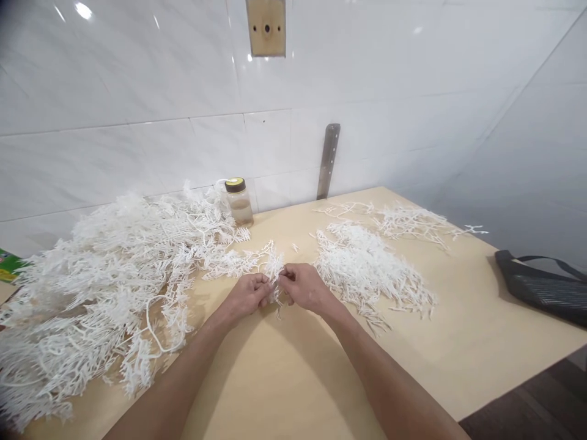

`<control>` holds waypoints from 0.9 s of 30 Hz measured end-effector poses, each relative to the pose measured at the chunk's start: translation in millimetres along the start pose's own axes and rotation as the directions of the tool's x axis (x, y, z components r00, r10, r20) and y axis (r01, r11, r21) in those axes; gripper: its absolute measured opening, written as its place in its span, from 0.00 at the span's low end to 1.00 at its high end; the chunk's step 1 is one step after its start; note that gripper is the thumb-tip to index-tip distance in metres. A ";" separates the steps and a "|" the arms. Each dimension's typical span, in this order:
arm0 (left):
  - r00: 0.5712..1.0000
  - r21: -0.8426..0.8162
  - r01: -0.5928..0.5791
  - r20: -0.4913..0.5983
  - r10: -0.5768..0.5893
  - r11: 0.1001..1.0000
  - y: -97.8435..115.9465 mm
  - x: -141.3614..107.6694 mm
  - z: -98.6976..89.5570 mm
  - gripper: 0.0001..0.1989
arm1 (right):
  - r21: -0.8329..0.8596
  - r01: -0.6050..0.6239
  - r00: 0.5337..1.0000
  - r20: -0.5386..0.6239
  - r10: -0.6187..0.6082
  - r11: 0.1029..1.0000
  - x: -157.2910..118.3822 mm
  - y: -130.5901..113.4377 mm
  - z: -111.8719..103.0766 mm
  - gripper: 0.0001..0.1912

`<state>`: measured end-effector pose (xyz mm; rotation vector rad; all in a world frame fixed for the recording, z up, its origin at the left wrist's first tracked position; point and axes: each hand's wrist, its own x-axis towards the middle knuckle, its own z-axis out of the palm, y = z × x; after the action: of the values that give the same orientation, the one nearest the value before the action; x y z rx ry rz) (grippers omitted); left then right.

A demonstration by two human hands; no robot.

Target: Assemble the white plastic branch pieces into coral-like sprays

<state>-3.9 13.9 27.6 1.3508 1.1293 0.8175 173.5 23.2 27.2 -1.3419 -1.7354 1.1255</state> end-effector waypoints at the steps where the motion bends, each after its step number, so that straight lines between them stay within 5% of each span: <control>1: 1.000 0.010 0.000 -0.002 0.000 1.000 0.1 0.2 0.6 0.18 | -0.010 0.008 1.000 -0.023 -0.008 1.000 0.0 -0.1 0.6 0.08; 11: 0.997 -0.139 0.074 -0.003 -0.075 0.988 2.3 1.8 2.1 0.23 | 0.172 -0.038 0.994 -0.094 0.055 0.984 2.6 7.3 14.1 0.07; 16: 0.998 0.098 -0.012 -0.055 0.018 0.995 -6.2 4.9 0.2 0.17 | -0.209 0.012 0.986 -0.160 -0.047 0.978 -3.6 3.3 14.6 0.09; 20: 0.999 0.308 -0.036 -0.017 0.043 0.951 -6.6 3.0 -1.6 0.09 | -0.593 0.095 0.952 -0.181 -0.247 0.800 -7.0 2.5 16.0 0.11; 23: 0.995 0.275 0.005 0.091 -0.031 0.961 -2.1 -2.1 -3.4 0.09 | -0.688 0.052 0.929 -0.232 -0.288 0.724 -3.4 8.4 10.9 0.09; 27: 0.990 0.092 0.054 0.127 -0.066 0.994 -1.1 -4.3 -7.9 0.16 | -0.669 -0.097 0.873 -0.412 -0.259 0.737 1.7 15.2 -11.4 0.11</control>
<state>-12.7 12.2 28.1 1.4154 1.1093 0.6331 189.1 29.0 18.0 -1.7471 -1.8410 0.0163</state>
